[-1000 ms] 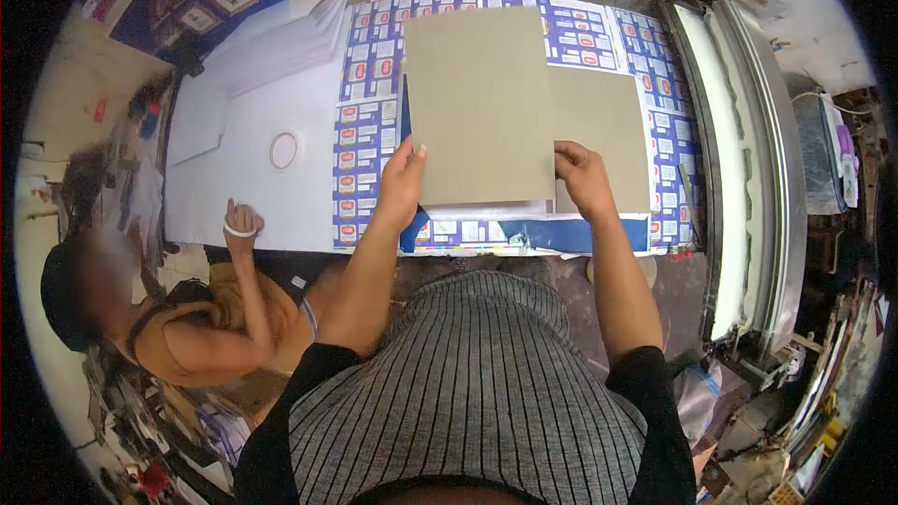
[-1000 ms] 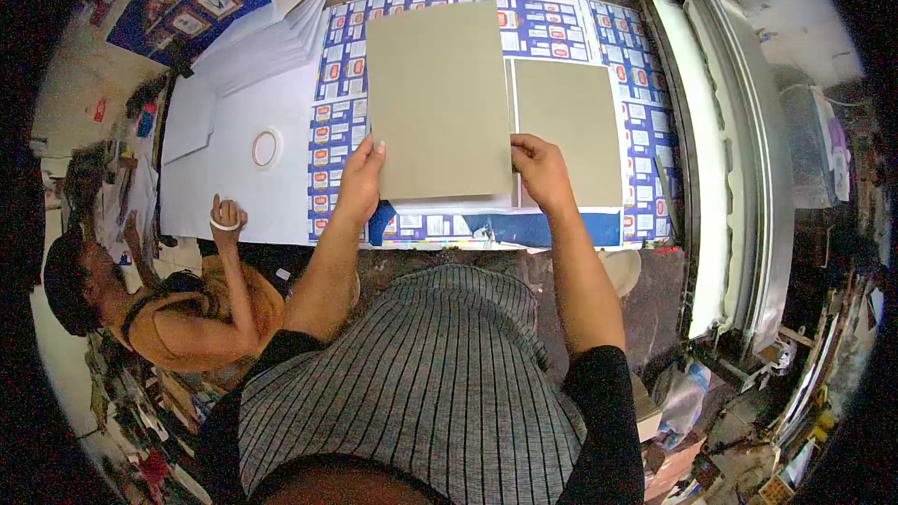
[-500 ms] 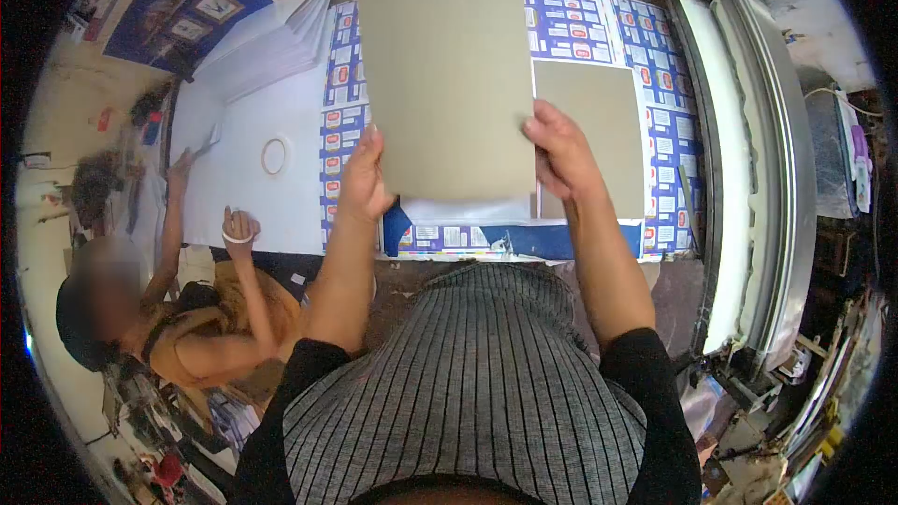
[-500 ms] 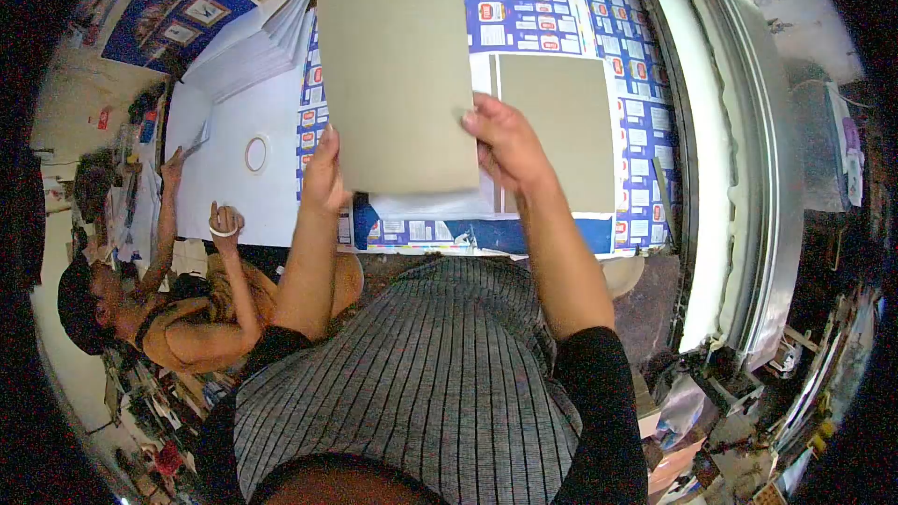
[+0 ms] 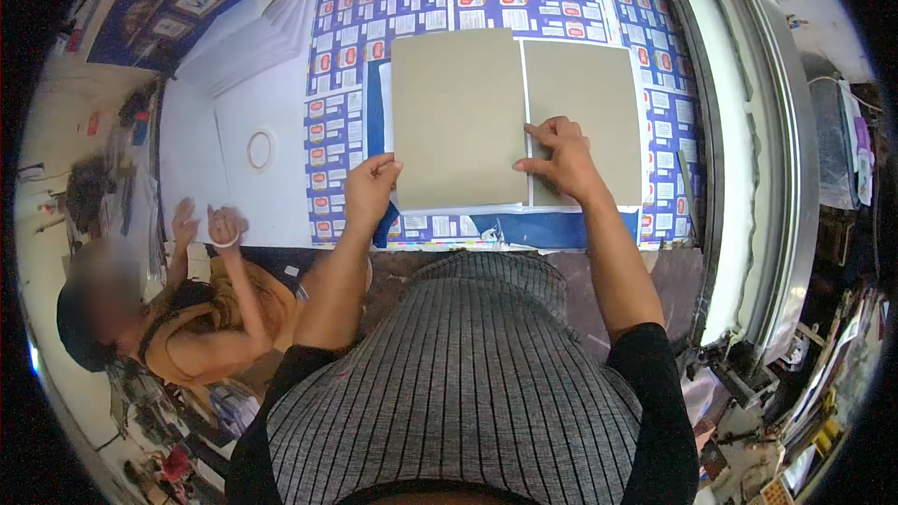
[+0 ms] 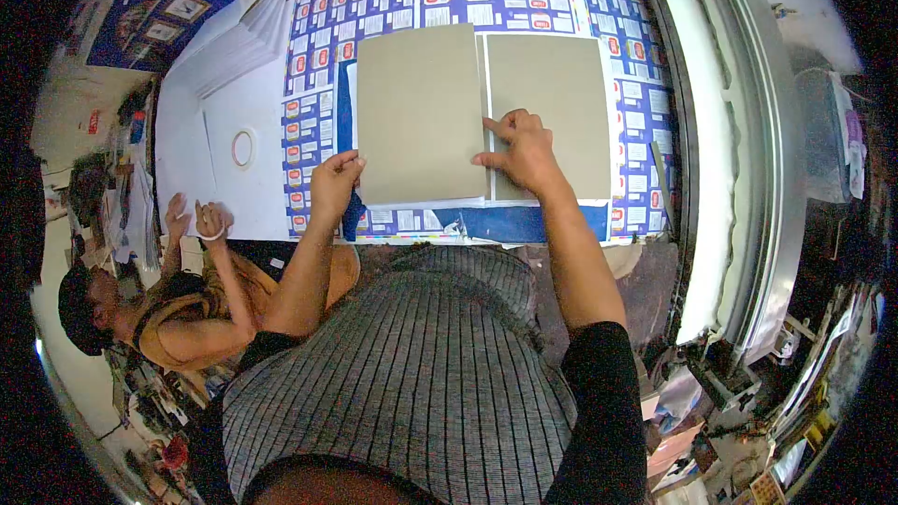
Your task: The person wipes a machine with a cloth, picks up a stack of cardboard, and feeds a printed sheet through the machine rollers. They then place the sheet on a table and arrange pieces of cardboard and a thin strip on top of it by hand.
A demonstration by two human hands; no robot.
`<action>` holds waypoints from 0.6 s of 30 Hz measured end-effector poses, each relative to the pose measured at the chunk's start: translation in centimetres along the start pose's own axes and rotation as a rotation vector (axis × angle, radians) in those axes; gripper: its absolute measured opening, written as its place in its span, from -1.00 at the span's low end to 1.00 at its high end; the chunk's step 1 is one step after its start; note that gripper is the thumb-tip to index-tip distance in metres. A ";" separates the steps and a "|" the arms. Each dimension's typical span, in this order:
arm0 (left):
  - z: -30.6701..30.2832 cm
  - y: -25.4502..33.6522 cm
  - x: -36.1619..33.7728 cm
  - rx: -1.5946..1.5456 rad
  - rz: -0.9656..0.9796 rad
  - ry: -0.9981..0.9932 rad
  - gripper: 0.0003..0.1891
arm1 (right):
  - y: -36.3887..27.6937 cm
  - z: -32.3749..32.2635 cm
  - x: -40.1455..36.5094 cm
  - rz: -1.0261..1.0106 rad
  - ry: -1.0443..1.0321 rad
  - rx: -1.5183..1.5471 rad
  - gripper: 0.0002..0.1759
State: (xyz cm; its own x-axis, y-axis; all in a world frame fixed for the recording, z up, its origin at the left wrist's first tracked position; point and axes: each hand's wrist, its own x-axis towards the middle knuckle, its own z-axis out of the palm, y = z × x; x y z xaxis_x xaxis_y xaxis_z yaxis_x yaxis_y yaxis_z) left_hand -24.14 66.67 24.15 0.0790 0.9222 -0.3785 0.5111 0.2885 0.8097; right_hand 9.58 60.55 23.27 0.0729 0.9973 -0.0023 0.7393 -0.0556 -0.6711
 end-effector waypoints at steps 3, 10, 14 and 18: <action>0.5 -1.1 0.2 0.037 0.019 0.071 -0.60 | 0.1 -0.6 -0.2 0.029 -0.152 -0.115 -0.20; 1.0 -4.0 1.1 0.067 0.049 0.087 -0.57 | 0.8 -0.2 -1.1 -0.061 -0.171 -0.209 -0.09; 1.1 -3.0 0.8 0.053 0.055 0.107 -0.57 | 0.1 0.0 -1.3 -0.043 -0.161 -0.240 -0.06; 1.1 -2.4 0.5 0.100 0.044 0.104 -0.59 | -0.3 0.0 -1.2 0.000 -0.215 -0.264 -0.07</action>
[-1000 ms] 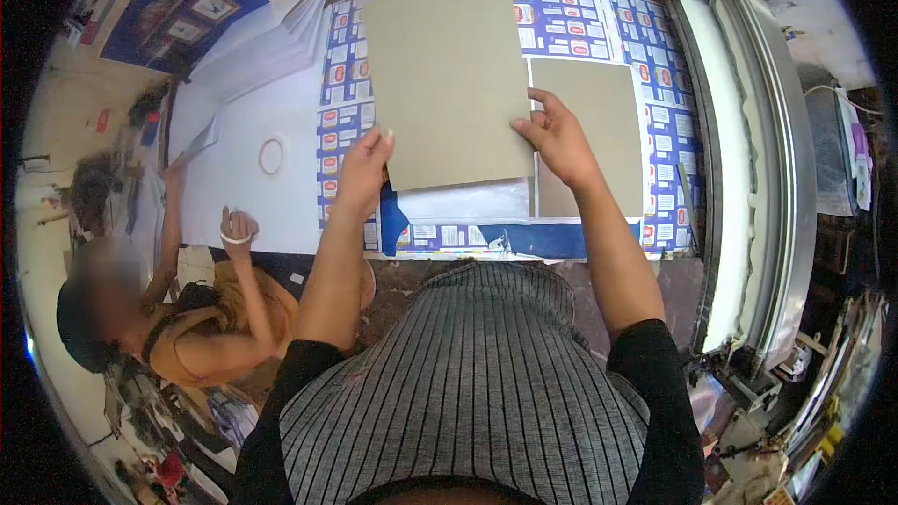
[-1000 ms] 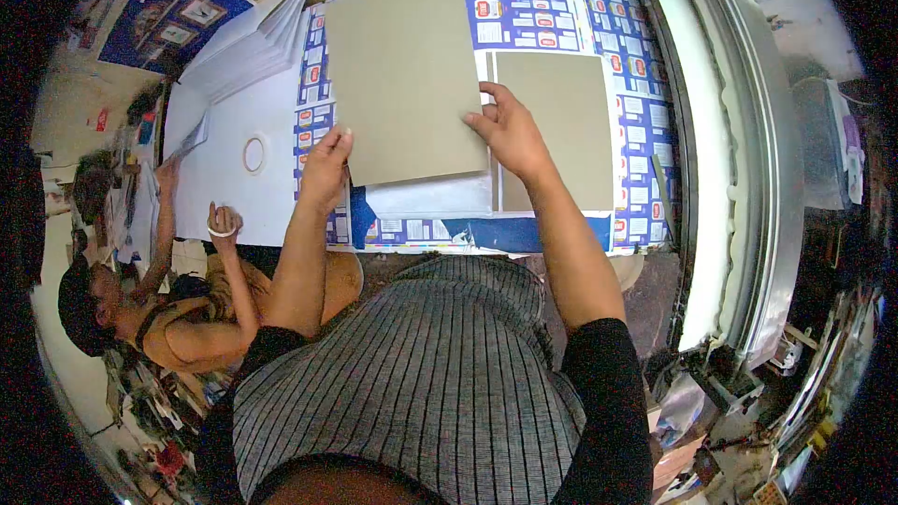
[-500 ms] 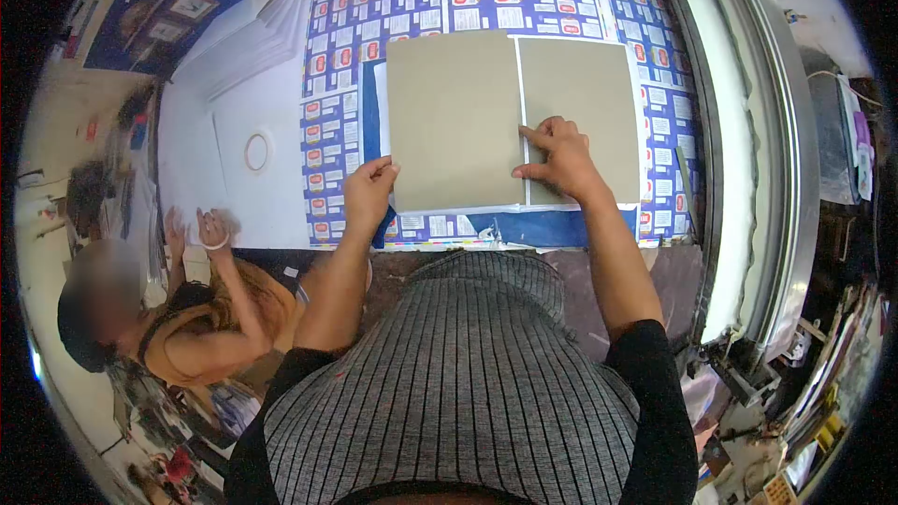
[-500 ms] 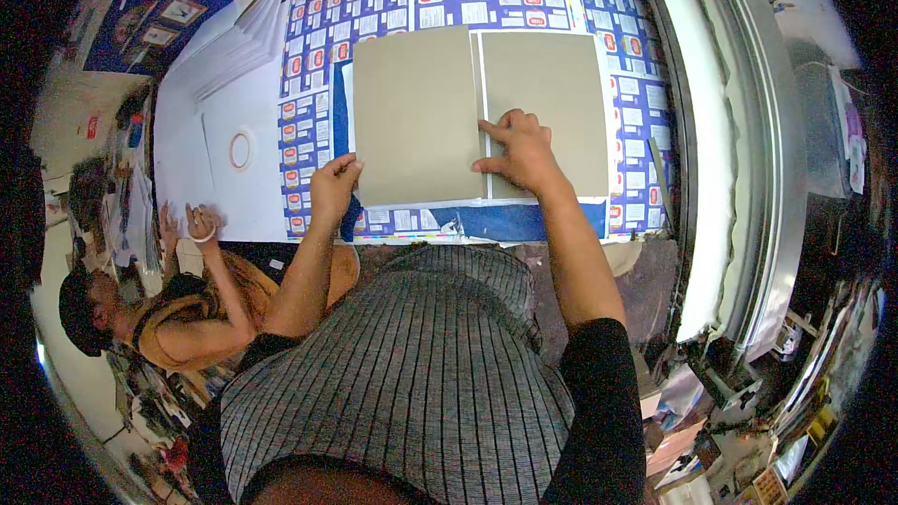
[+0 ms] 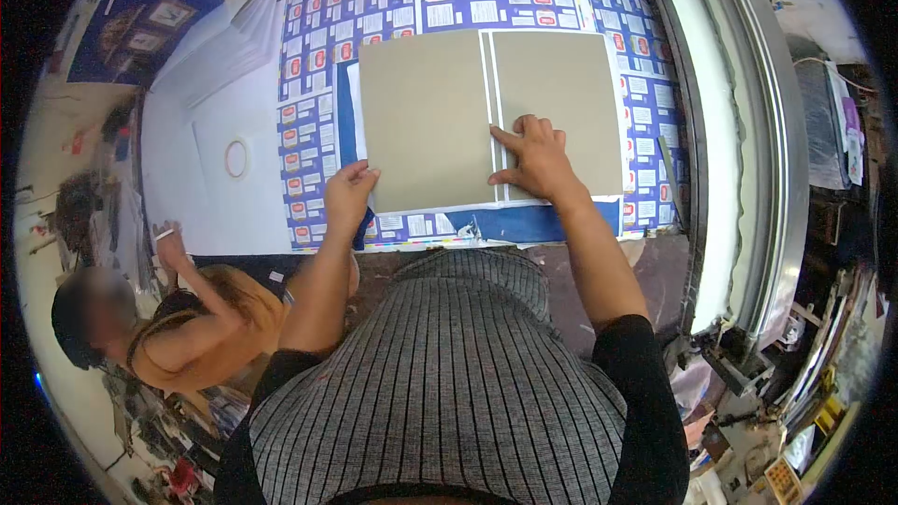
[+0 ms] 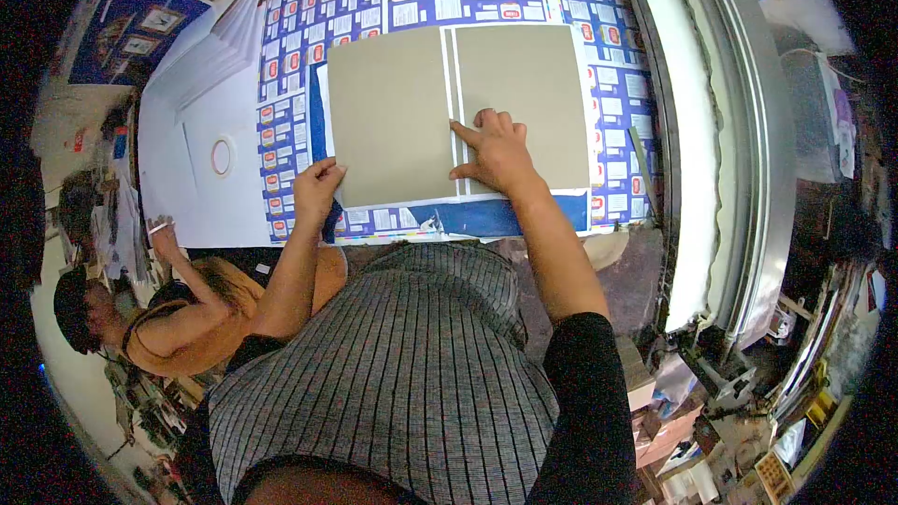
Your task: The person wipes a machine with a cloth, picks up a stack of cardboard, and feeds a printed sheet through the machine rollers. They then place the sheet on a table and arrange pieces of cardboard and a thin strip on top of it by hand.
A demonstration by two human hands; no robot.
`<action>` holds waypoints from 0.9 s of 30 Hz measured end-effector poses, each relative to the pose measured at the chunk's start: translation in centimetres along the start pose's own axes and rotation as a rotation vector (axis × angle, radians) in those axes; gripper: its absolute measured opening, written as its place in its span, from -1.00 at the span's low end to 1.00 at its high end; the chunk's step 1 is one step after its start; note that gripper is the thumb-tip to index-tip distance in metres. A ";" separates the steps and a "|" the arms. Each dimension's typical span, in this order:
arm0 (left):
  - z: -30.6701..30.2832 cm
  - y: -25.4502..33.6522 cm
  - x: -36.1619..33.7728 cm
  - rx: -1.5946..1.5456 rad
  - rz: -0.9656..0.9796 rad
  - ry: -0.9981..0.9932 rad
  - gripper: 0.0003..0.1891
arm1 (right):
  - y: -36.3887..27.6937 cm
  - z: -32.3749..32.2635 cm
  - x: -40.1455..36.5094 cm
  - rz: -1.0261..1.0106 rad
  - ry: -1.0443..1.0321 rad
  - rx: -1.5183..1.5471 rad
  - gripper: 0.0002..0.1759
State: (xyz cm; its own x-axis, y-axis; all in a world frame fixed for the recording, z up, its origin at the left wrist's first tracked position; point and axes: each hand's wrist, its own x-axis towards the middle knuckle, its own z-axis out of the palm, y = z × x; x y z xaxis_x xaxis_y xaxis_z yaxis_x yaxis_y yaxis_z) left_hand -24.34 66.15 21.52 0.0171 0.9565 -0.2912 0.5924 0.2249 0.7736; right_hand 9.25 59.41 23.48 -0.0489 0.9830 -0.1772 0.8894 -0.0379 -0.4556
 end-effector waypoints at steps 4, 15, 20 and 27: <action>0.1 -1.4 0.6 0.034 0.019 0.000 -0.58 | -0.3 -0.1 -0.1 0.003 0.011 -0.012 -0.07; 0.3 -2.2 1.2 0.016 0.026 -0.026 -0.54 | -0.4 -0.1 0.0 0.027 0.009 -0.018 -0.08; 0.3 -1.8 0.9 -0.001 0.005 -0.024 -0.54 | -0.4 0.3 -0.1 0.014 0.051 -0.041 -0.06; 0.1 -2.2 1.1 0.057 0.000 -0.035 -0.55 | -0.1 0.6 0.0 -0.003 0.058 -0.056 -0.05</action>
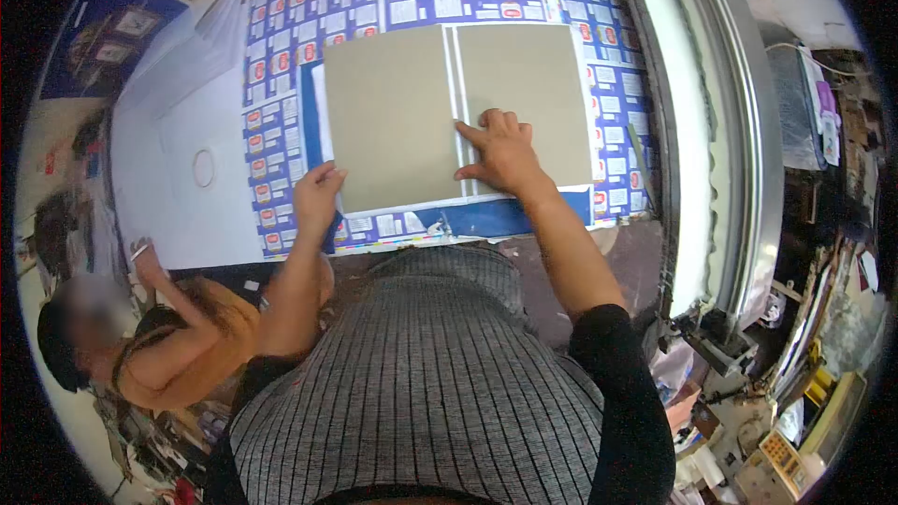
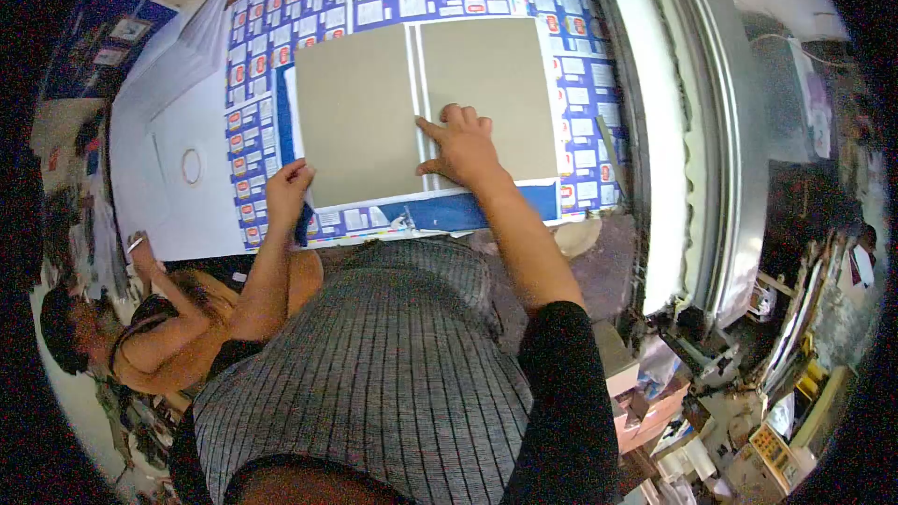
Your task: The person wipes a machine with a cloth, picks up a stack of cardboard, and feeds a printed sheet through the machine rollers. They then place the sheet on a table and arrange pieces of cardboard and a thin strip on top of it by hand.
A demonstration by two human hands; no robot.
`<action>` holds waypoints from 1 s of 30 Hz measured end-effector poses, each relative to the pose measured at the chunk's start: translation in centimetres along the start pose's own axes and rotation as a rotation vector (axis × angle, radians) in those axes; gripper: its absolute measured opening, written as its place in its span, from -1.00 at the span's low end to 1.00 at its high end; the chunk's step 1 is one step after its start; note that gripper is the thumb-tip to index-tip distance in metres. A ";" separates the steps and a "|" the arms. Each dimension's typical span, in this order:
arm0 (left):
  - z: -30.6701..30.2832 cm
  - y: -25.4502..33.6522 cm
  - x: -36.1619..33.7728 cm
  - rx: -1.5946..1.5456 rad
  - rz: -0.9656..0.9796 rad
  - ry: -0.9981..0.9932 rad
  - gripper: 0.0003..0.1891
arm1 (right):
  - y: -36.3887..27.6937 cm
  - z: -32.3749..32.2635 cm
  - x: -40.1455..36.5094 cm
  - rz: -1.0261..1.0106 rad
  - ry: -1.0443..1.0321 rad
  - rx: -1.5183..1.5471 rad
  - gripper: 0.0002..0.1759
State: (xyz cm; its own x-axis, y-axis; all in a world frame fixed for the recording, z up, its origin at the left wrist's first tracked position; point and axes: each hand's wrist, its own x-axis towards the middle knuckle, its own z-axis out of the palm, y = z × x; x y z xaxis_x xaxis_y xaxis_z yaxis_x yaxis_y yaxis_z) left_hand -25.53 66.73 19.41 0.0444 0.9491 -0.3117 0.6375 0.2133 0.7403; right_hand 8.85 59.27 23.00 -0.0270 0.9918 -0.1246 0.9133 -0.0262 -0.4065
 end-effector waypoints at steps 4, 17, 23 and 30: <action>0.1 -0.6 0.2 -0.008 0.041 0.026 -0.58 | 0.2 0.3 -0.1 -0.020 0.033 -0.007 -0.05; 0.9 -1.1 0.0 -0.149 0.017 -0.006 -0.59 | -0.5 -0.7 -0.1 0.019 -0.034 -0.009 -0.04; 1.0 0.0 -0.9 -0.216 0.008 0.048 -0.59 | -0.6 -0.8 0.0 0.032 -0.057 0.005 -0.06; 1.7 -0.8 -0.7 -0.219 -0.023 0.073 -0.63 | -0.9 -1.1 0.4 0.071 -0.094 0.011 0.00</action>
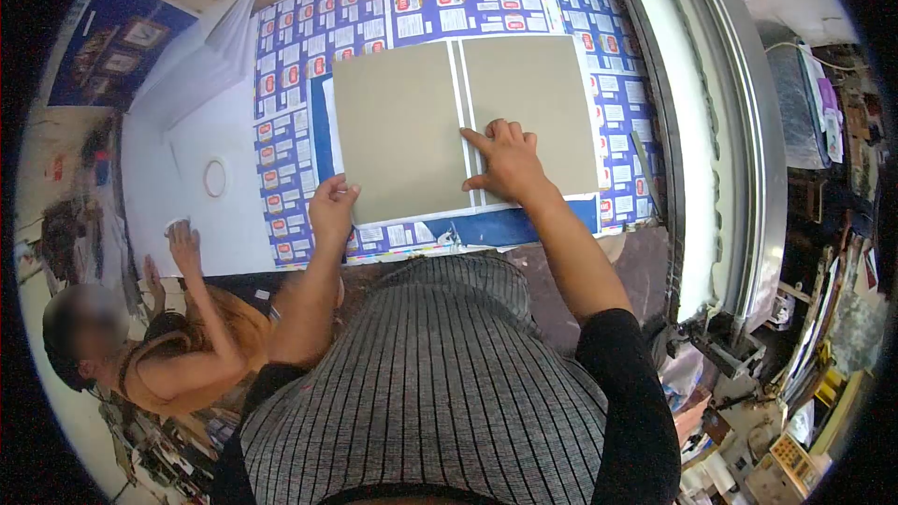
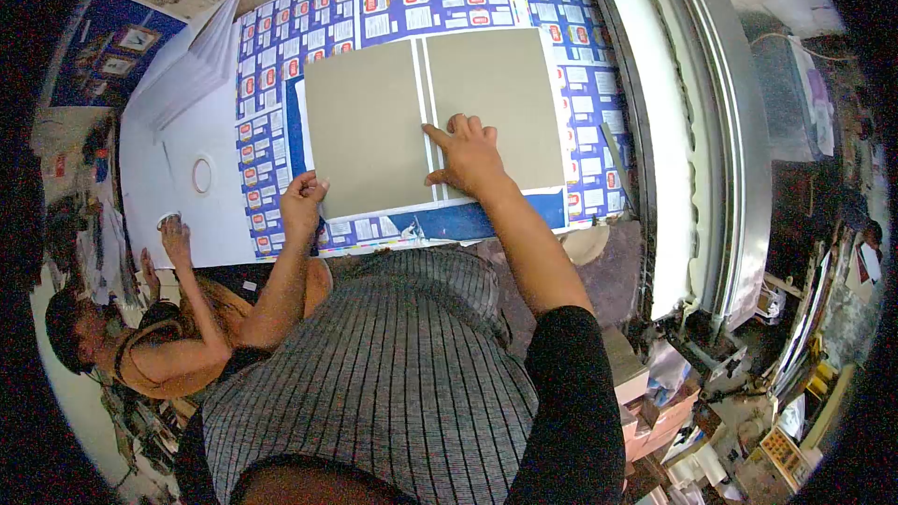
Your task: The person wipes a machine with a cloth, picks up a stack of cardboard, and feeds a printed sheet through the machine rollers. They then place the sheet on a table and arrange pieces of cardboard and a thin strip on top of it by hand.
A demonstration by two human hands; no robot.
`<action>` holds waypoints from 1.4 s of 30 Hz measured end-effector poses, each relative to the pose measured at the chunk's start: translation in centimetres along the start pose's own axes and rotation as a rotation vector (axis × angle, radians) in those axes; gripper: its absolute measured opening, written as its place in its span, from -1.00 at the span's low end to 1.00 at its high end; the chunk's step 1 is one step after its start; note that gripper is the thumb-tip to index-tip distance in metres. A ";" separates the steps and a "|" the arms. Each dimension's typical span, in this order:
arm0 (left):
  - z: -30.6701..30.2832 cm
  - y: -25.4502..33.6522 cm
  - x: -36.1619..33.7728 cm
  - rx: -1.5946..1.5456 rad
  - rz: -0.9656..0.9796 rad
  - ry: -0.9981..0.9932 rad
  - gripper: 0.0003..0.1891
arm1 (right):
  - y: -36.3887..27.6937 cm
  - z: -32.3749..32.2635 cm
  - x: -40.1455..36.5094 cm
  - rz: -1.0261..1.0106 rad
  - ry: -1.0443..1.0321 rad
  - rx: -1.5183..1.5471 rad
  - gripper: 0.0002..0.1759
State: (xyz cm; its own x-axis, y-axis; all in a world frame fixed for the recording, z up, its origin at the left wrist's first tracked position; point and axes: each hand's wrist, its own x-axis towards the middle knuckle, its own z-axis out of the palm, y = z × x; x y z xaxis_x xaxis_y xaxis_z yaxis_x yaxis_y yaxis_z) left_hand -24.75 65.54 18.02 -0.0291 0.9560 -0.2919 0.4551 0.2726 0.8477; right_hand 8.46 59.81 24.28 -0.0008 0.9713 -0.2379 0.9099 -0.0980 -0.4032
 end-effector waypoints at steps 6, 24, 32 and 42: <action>-0.1 0.7 -0.3 -0.001 0.002 -0.008 -0.60 | -0.4 -0.2 -0.1 -0.002 0.011 -0.015 -0.02; 0.0 1.2 -0.4 0.038 0.000 0.008 -0.62 | -0.3 -0.2 0.2 -0.016 -0.024 -0.062 0.01; -0.1 1.1 -0.2 0.086 0.013 0.012 -0.59 | -0.1 0.0 0.0 -0.049 0.034 -0.052 -0.02; 0.0 0.7 0.1 0.079 0.017 0.000 -0.63 | 0.0 -0.1 0.0 -0.036 -0.001 -0.034 -0.02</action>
State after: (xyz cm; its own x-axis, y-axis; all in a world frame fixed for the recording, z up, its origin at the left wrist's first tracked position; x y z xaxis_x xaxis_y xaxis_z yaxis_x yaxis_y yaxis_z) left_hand -24.41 65.80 18.53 -0.0208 0.9603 -0.2781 0.5241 0.2473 0.8149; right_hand 8.53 59.81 24.34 -0.0348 0.9738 -0.2249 0.9230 -0.0550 -0.3809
